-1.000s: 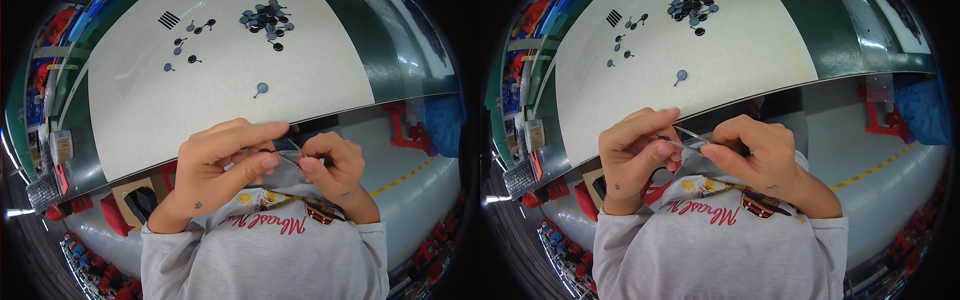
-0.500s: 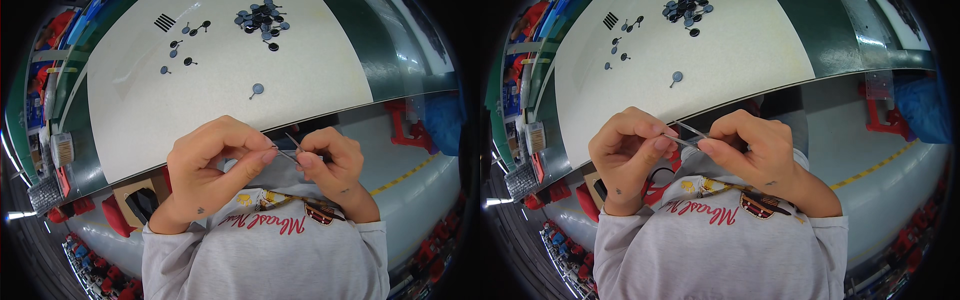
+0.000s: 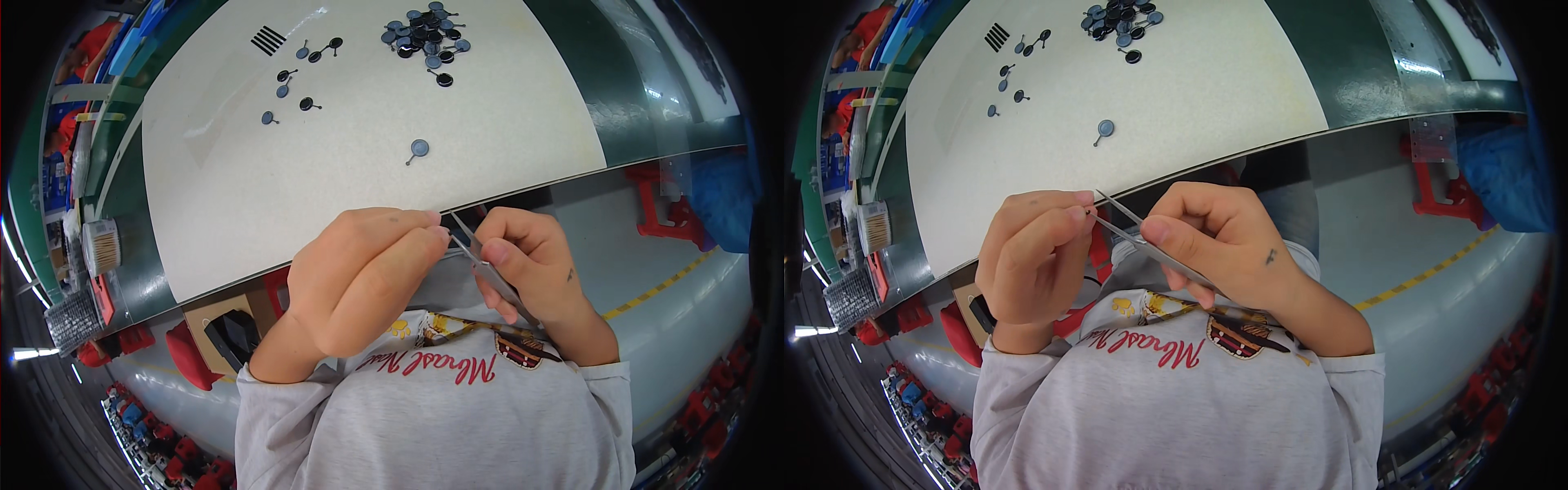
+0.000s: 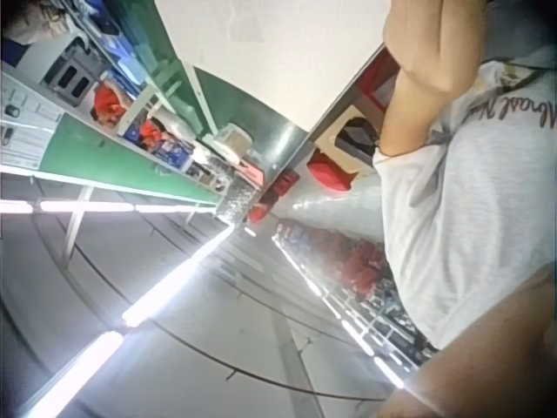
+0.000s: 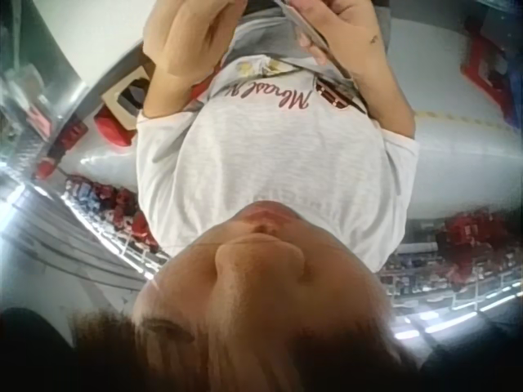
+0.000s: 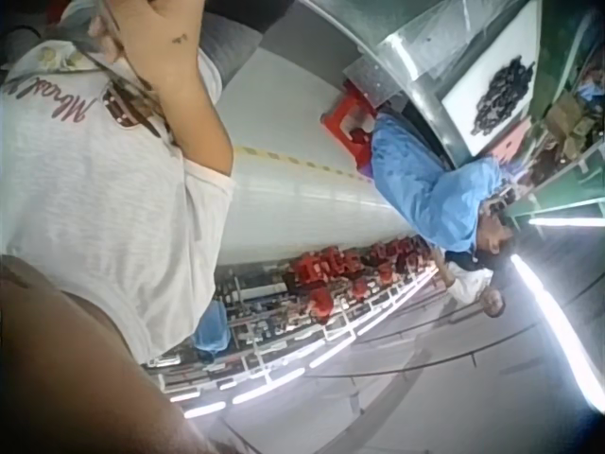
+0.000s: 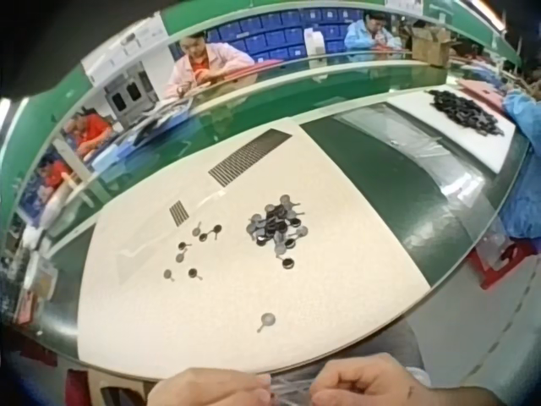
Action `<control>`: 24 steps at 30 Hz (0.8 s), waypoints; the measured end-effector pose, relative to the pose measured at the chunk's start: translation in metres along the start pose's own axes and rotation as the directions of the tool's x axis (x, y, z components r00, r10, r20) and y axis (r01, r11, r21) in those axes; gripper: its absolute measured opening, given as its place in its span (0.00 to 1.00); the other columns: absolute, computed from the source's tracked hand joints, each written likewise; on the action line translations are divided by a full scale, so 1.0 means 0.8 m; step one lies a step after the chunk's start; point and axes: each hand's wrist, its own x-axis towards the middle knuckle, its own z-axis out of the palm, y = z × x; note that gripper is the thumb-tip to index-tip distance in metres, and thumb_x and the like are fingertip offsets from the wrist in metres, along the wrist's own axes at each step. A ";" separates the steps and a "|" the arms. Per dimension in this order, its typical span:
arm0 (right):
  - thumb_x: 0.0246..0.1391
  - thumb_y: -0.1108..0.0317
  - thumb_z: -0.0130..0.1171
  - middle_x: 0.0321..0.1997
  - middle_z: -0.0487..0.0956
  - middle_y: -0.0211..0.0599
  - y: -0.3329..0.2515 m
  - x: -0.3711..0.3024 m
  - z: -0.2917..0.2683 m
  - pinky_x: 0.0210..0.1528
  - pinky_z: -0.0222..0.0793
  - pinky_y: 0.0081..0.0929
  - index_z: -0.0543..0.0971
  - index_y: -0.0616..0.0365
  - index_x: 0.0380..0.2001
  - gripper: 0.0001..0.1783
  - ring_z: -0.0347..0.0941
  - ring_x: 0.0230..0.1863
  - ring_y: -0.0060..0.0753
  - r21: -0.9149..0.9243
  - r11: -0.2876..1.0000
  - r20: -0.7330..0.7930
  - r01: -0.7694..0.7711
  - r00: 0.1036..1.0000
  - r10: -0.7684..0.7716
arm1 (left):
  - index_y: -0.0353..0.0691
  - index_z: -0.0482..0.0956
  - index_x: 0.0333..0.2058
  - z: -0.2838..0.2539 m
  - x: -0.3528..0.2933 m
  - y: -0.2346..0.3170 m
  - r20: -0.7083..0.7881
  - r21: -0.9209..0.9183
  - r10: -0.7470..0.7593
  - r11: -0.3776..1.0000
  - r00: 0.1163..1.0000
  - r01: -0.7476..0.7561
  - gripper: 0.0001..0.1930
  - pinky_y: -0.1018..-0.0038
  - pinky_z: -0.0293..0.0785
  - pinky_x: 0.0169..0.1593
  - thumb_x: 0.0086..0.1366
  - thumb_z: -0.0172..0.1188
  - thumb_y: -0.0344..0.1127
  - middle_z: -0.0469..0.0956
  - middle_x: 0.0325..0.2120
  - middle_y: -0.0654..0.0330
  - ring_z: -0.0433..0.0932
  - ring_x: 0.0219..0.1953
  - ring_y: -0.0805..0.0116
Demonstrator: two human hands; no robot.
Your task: The recorder uses tweezers to pick up small electronic components and insert them into a connector strip.
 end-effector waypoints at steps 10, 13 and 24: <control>0.48 0.67 0.48 0.13 0.68 0.33 0.004 -0.004 0.003 0.11 0.54 0.11 0.66 0.62 0.22 0.09 0.60 0.08 0.17 -0.322 0.912 -0.086 0.255 0.951 -0.296 | 0.29 0.71 0.24 0.009 0.008 0.001 -0.064 0.041 0.056 0.998 0.996 -0.053 0.12 0.79 0.72 0.22 0.35 0.58 0.18 0.73 0.20 0.52 0.73 0.21 0.65; 0.48 0.68 0.48 0.12 0.67 0.33 -0.008 -0.003 0.005 0.10 0.54 0.11 0.66 0.62 0.22 0.09 0.59 0.08 0.16 0.125 0.992 0.034 -0.027 0.999 0.023 | 0.29 0.71 0.24 0.008 0.010 -0.001 -0.068 0.003 0.072 0.997 0.995 -0.072 0.12 0.80 0.71 0.22 0.35 0.58 0.17 0.73 0.20 0.52 0.73 0.21 0.65; 0.40 0.72 0.57 0.14 0.69 0.32 -0.010 -0.013 0.000 0.13 0.58 0.13 0.70 0.60 0.23 0.07 0.64 0.13 0.15 0.413 0.833 0.311 -0.368 0.917 0.250 | 0.30 0.72 0.24 0.005 0.017 0.008 -0.036 -0.035 0.054 0.998 0.998 -0.056 0.12 0.79 0.71 0.23 0.34 0.57 0.21 0.73 0.20 0.52 0.73 0.21 0.65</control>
